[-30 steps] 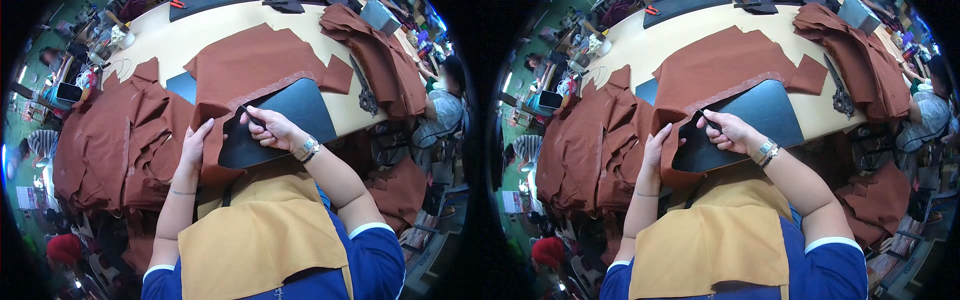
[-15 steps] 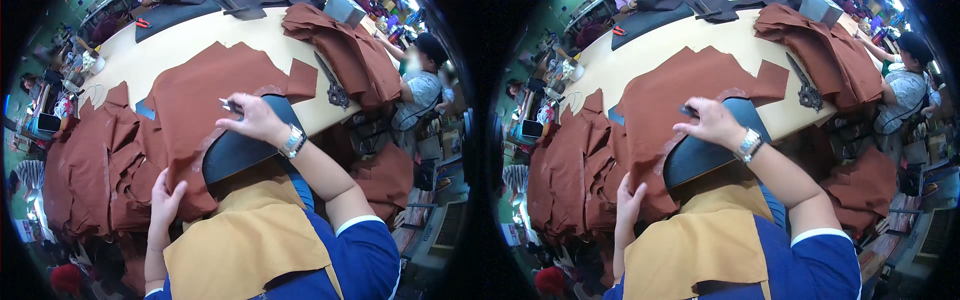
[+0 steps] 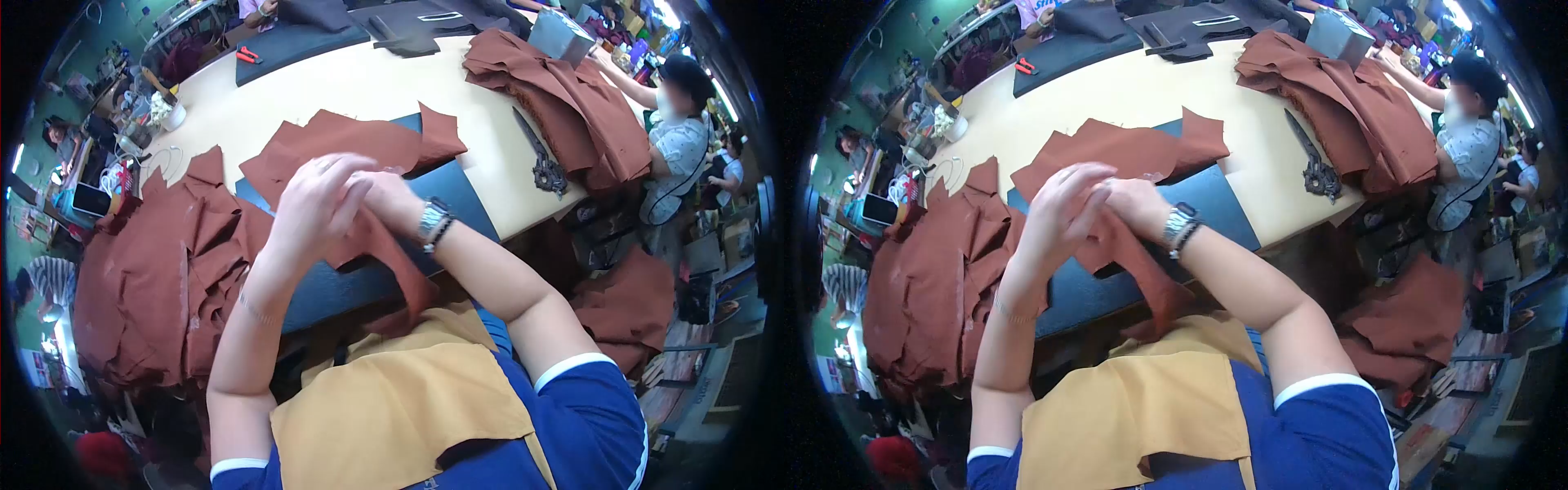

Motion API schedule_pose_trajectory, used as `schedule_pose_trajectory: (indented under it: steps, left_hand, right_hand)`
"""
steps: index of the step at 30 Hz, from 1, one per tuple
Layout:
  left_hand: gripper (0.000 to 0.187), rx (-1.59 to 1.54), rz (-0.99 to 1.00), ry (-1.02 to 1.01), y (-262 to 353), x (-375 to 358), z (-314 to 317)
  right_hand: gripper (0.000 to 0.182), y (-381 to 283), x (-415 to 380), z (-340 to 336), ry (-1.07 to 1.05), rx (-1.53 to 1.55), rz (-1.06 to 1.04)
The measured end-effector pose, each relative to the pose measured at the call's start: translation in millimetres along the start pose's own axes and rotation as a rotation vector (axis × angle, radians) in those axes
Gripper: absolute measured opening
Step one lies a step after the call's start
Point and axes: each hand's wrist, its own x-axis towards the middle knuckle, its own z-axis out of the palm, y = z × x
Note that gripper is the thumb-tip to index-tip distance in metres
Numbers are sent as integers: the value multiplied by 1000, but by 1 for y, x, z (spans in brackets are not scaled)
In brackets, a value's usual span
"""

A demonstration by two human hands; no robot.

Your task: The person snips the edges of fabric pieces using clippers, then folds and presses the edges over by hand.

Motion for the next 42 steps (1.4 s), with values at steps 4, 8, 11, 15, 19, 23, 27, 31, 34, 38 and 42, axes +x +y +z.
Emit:
schedule_pose_trajectory:
  steps: [4, 8, 11, 15, 19, 23, 27, 31, 34, 38, 42]
  left_hand:
    - [31, 158, -15, -180, -49, 20, 47]
    - [35, 336, -226, -478, -63, 24, 45]
    - [31, 407, -354, -522, -63, 16, 43]
    - [28, 248, -202, -264, -55, 12, 58]
    - [16, 153, -174, -24, -65, -6, 85]
    - [11, 84, -173, 87, -67, -8, 89]
    - [11, 52, -165, 109, -69, -10, 89]
    - [10, 32, -172, 117, -69, -11, 87]
    - [10, 28, -169, 117, -69, -11, 86]
    - [10, 20, -185, 120, -69, -11, 86]
    - [10, 37, -161, 128, -70, -11, 88]
  right_hand:
    - [22, 1, -42, -32, -96, -127, 110]
    - [21, 9, -70, -68, -14, -165, 145]
    - [23, 27, -70, -81, 94, -196, 179]
    - [24, 19, -49, -72, 35, 315, 535]
    - [36, 19, -48, -67, -140, 1146, 1034]
    - [38, 21, -53, -64, -204, 1397, 1188]
    - [37, 24, -46, -54, -223, 1530, 1186]
    - [37, 25, -39, -50, -185, 1499, 1192]
    - [37, 25, -42, -45, -142, 1465, 1179]
    - [36, 22, -45, -51, -175, 1468, 1191]
    - [36, 23, -39, -48, -183, 1509, 1184]
